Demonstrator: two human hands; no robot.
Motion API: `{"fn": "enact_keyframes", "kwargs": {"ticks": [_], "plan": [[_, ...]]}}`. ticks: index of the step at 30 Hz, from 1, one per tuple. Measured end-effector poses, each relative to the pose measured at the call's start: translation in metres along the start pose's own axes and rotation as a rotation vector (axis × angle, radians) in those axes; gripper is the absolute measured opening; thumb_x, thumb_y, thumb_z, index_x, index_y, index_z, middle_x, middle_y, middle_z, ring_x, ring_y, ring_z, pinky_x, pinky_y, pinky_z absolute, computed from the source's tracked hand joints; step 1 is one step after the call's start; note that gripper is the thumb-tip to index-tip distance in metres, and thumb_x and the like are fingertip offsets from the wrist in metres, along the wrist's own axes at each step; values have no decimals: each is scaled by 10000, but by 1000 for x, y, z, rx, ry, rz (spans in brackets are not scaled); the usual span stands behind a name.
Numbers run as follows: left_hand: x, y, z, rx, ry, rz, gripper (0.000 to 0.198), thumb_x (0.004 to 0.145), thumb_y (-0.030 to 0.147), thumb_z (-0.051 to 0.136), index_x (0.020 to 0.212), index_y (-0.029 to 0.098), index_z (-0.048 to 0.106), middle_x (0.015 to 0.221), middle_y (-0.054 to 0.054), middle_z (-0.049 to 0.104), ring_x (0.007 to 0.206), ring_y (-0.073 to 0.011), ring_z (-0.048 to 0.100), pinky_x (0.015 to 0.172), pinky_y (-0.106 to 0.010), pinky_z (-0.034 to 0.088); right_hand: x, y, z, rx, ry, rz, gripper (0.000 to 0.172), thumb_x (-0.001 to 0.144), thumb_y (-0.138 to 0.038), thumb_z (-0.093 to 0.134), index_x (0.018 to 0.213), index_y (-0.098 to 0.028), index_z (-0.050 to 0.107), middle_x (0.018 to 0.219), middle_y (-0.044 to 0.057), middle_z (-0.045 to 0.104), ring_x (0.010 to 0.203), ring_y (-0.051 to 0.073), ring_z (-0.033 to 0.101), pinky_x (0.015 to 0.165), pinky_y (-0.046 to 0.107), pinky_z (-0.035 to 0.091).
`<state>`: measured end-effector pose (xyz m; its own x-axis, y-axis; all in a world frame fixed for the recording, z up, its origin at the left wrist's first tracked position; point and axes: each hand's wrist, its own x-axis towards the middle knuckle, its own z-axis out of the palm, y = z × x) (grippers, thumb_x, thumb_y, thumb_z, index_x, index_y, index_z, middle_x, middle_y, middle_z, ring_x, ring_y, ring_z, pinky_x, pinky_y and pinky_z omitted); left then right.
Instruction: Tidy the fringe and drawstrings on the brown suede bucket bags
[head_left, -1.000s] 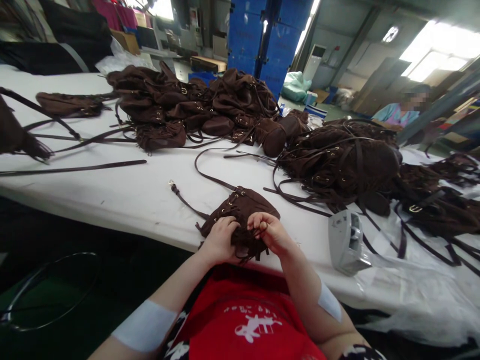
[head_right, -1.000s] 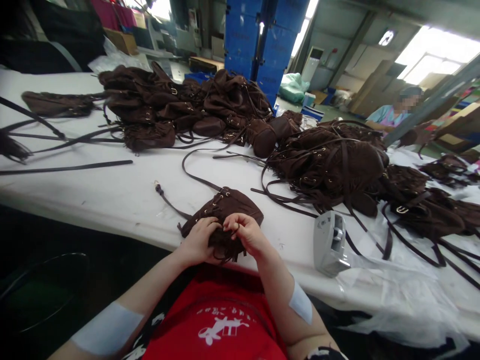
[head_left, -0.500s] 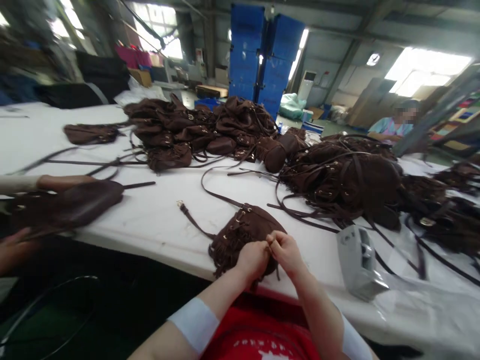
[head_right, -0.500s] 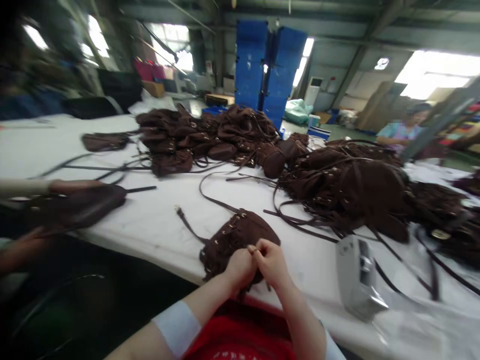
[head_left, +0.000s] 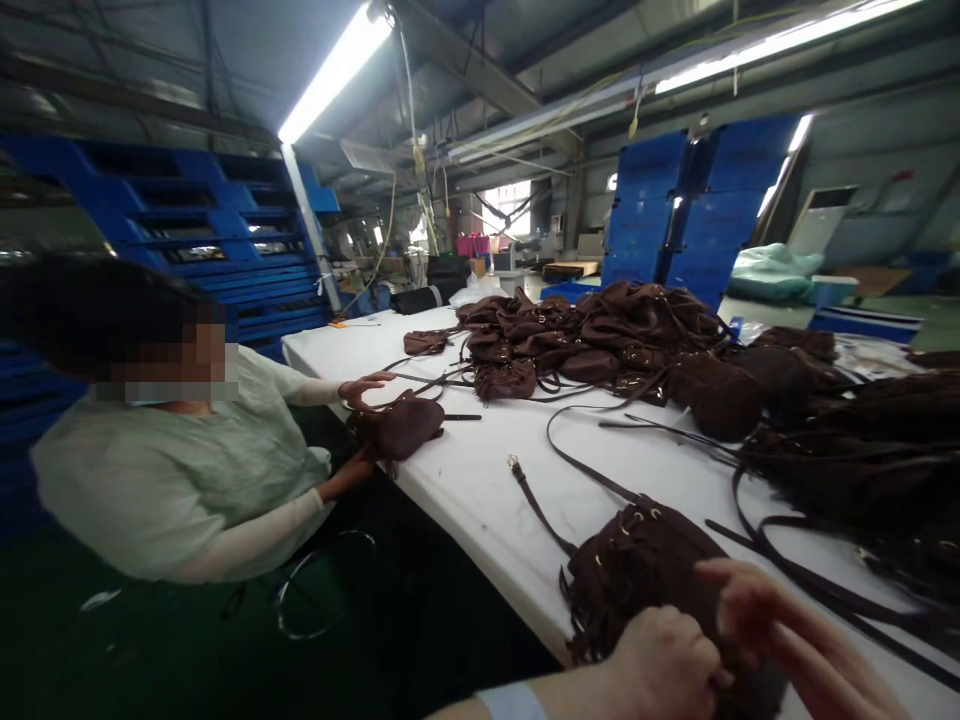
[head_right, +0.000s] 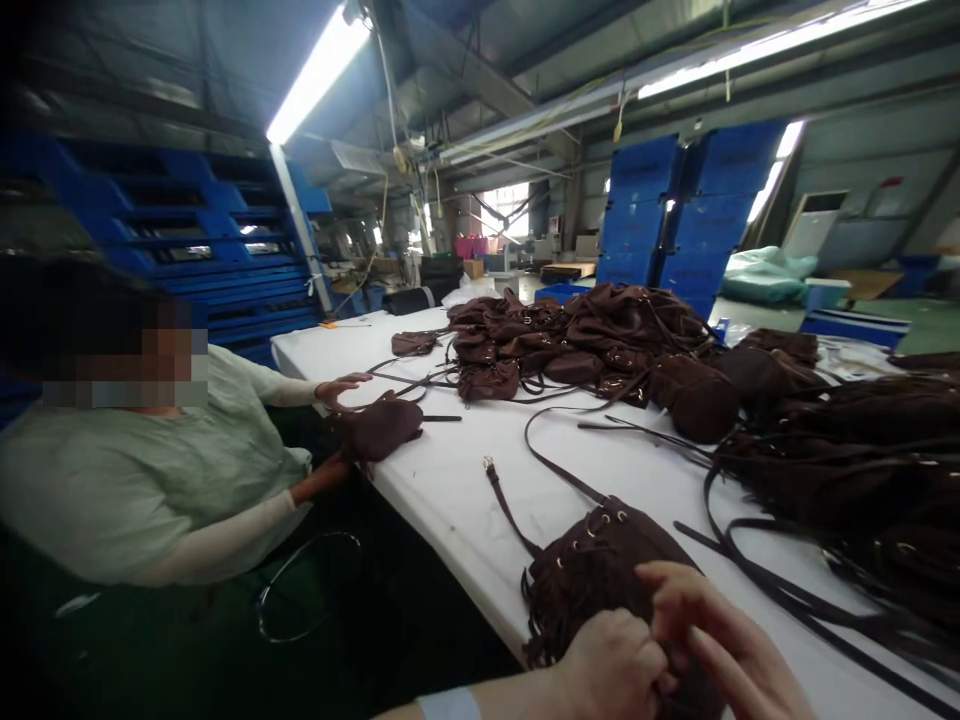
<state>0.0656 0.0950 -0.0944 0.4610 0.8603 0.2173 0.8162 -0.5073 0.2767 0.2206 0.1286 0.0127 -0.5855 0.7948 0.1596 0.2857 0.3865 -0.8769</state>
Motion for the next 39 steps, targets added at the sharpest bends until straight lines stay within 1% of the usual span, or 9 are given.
{"fn": "enact_keyframes", "kwargs": {"ticks": [4,7,10,13,19,26,32,36,39], "plan": [[-23,-11,-6,87,-139,120,312,882,434,486,947,176,648,887,-146,692,802,-264,644,570,-385,473,25,55,27,-223,-180,81,491,726,-513,584,1121,-243,691,1363,121,541,1283,351,471,1095,489,369],[-37,-17,-12,88,-209,29,394,882,490,464,986,157,648,896,-150,696,723,-254,666,414,-342,408,24,80,41,-337,-369,0,506,705,-377,566,1186,-270,678,1442,78,470,1376,334,358,1149,491,285],[-48,-16,-19,65,-289,-93,419,885,486,463,977,128,661,879,-145,716,693,-263,691,398,-327,416,16,79,50,-468,-500,-55,648,625,-268,600,1272,-297,621,1504,46,374,1421,338,258,1155,499,268],[-52,-12,-29,31,-324,-173,363,872,443,491,868,138,688,841,-143,731,734,-289,705,484,-341,487,14,68,67,-639,-448,-24,693,563,-189,577,1242,-309,643,1496,52,386,1409,365,276,1147,549,243],[-46,-15,-75,-108,-125,-477,366,889,359,422,990,130,689,987,-164,726,893,-292,693,738,-393,553,38,53,95,-677,-301,-55,692,621,-111,454,1266,-297,622,1400,58,519,1332,280,431,1155,536,197],[-50,-25,-97,-117,-185,-540,370,881,353,414,949,125,697,966,-164,725,878,-291,686,785,-403,543,70,34,98,-641,-412,-103,726,583,-124,494,1259,-363,610,1437,43,477,1360,258,385,1156,537,114],[-91,-23,-97,-69,-191,-540,382,929,394,351,840,190,662,877,-91,721,814,-232,671,746,-337,514,72,39,100,-597,-347,-142,582,596,-218,605,1166,-317,674,1392,77,520,1318,293,425,1158,525,102],[-127,-21,-101,-71,-212,-545,370,951,360,317,834,206,633,862,-58,708,804,-205,659,720,-298,489,69,44,98,-566,-330,-168,643,558,-234,659,1201,-259,648,1400,105,507,1324,307,407,1162,525,83],[-139,-12,-111,-110,-308,-526,259,897,347,437,795,208,630,823,-42,698,769,-200,650,682,-281,470,70,43,89,-508,-382,-180,731,525,-320,765,1239,-252,619,1417,118,485,1340,318,383,1157,536,76]]}}
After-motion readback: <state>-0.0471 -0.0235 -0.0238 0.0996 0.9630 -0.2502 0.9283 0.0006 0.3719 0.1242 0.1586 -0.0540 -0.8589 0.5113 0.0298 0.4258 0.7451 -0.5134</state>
